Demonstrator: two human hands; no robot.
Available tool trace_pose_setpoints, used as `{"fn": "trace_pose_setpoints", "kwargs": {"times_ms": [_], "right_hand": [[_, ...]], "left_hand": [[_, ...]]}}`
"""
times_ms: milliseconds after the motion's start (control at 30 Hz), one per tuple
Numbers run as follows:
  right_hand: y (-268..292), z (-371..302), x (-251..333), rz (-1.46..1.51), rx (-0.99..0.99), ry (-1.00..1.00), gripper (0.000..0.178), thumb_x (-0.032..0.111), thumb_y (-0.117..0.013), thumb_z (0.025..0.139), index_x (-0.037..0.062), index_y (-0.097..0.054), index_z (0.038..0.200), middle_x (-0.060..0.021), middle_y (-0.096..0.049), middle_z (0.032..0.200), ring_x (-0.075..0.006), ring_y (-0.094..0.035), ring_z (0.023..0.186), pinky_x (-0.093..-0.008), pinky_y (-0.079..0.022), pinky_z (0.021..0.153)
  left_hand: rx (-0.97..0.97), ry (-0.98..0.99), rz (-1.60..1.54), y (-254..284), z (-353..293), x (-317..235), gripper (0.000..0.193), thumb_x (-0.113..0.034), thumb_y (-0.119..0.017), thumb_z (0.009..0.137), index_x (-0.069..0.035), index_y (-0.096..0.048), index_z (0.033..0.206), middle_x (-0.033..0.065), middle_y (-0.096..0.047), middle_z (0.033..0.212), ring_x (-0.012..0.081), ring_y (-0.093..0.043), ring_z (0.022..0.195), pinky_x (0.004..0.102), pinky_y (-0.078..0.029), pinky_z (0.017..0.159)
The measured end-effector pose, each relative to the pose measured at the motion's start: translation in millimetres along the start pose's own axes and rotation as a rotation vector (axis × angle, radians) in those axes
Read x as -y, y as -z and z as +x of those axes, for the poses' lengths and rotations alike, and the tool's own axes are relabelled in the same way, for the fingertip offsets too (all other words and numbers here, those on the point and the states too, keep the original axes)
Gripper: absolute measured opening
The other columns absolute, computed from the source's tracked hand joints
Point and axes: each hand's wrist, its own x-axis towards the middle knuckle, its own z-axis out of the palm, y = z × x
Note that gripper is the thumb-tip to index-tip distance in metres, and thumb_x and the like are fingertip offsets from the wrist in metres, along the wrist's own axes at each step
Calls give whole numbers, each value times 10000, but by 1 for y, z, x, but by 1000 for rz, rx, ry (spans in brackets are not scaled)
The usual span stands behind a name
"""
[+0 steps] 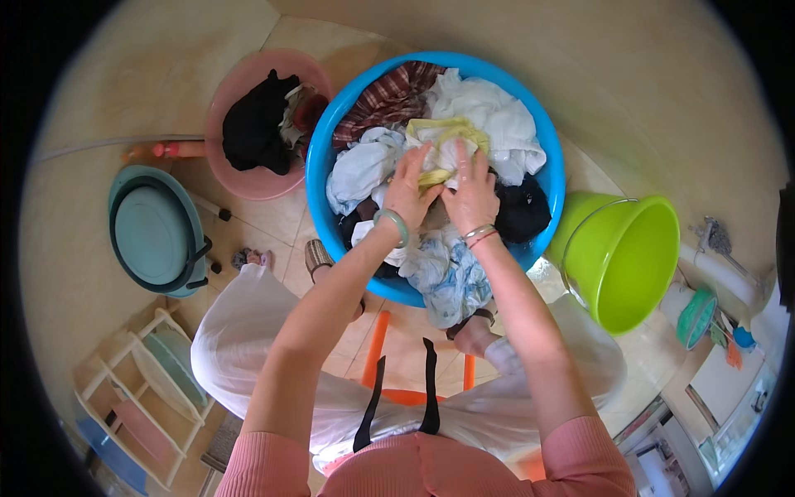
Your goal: The person hand-washes various garments in a blue basin filled with soapy water. They scrub, rinse, and wring out items including a yellow cloth, a white cloth, a light blue cloth, a black garment, and a brown garment, transferring each to a green bucket after washing.
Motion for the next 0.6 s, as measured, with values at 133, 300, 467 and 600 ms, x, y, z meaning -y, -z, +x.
{"fn": "trace_pose_setpoints", "kwargs": {"times_ms": [133,300,467,600], "right_hand": [[-37,30,-2,-103,271,-28,627,249,-678,824,170,-420,1391,-199,-487,1303,-391,-579,1064,-454,-562,768],[-124,63,-43,-227,236,125,359,237,-557,898,77,-593,1217,-208,-600,1193,-348,-601,1086,-454,-532,837],[-106,65,-41,-12,353,-38,417,279,-595,872,22,-604,1200,-222,-605,1215,-377,-594,1083,-449,-506,857],[-10,31,-5,469,99,142,324,149,-655,835,66,-644,1147,-192,-599,1098,-362,-615,969,-403,-524,810]], "left_hand": [[39,211,92,-11,28,34,600,31,-553,874,-78,-396,1443,145,-472,1427,289,-539,1203,327,-410,1033],[434,239,445,-35,67,83,518,-98,-478,917,-69,-424,1431,100,-552,1370,283,-534,1230,390,-363,1073],[130,437,-383,-22,49,69,599,-301,-576,923,-82,-400,1452,77,-537,1373,257,-466,1286,414,-295,1112],[-141,482,-912,-16,26,24,745,-433,-641,907,-92,-328,1491,85,-502,1398,246,-469,1278,409,-303,1107]]}}
